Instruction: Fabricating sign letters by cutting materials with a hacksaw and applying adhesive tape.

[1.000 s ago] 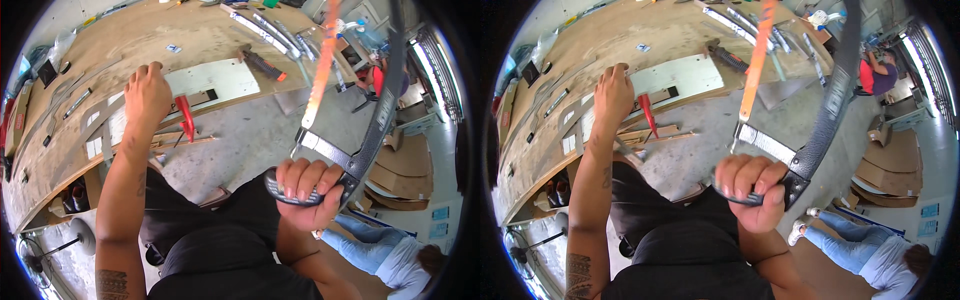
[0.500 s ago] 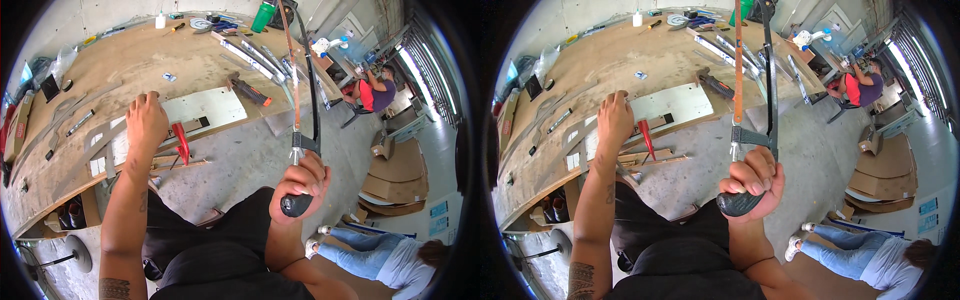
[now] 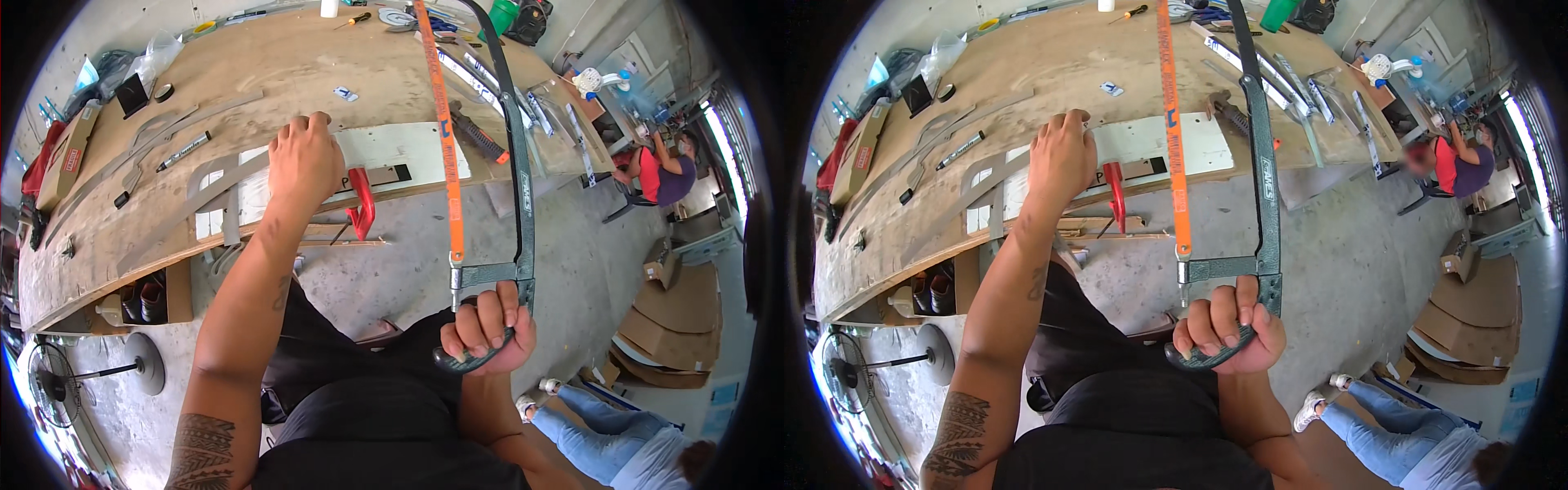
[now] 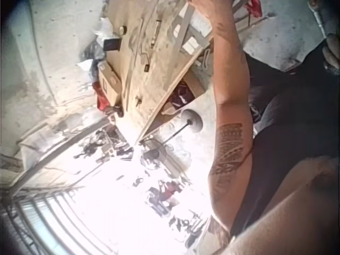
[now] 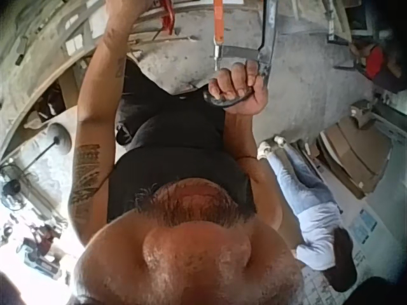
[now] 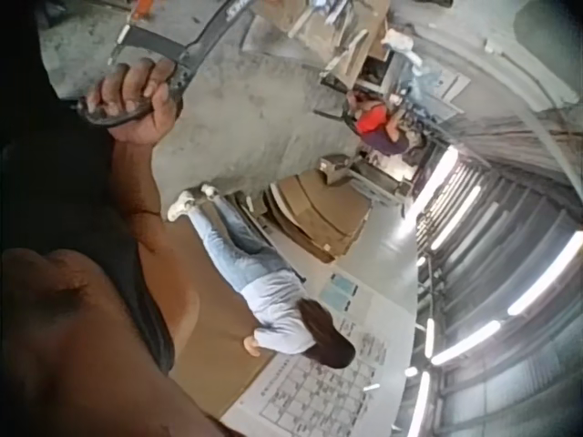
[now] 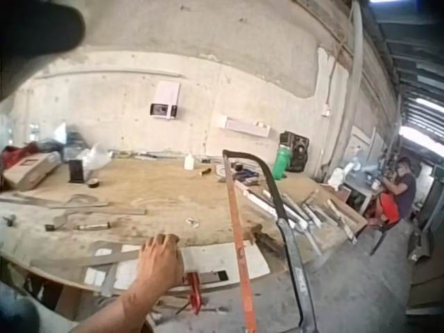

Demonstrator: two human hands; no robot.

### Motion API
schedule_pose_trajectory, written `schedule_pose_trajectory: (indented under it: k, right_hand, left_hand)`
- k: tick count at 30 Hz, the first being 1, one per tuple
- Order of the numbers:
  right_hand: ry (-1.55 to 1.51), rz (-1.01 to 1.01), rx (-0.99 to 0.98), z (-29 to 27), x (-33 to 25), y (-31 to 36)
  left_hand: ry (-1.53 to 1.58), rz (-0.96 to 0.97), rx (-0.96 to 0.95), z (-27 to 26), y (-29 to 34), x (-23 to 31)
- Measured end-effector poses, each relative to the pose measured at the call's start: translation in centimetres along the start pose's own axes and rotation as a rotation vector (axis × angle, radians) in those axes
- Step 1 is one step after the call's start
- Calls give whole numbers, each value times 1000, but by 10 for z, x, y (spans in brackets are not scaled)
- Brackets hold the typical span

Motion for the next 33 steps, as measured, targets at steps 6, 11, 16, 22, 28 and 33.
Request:
schedule_pose_trajectory:
  k: [6, 11, 16, 22, 28, 33]
  right_hand:
    - [155, 114, -103, -17, 7, 1]
    - [174, 173, -186, -26, 10, 7]
    - [218, 198, -198, -30, 17, 8]
    - [239, 231, -138, -38, 24, 13]
    - [266, 244, -105, -42, 26, 21]
    - [269, 255, -54, -43, 26, 28]
  left_hand:
    - [237, 12, 111, -16, -5, -4]
    - [1201, -6, -26, -73, 6, 25]
    - [1327, 84, -528, -87, 48, 46]
    - [1285, 35, -401, -71, 59, 43]
    - [1429, 58, -284, -61, 68, 48]
    - [1447, 64, -245, -63, 74, 52]
Point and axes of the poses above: each hand's wrist, its own y-axis away from the middle knuckle, its own z-axis out of the palm, x = y × z, the point moved 3 cm from there along -y, towards the middle knuckle, and after that the axes turned 1 degree about -x, right-handed, at the moved point
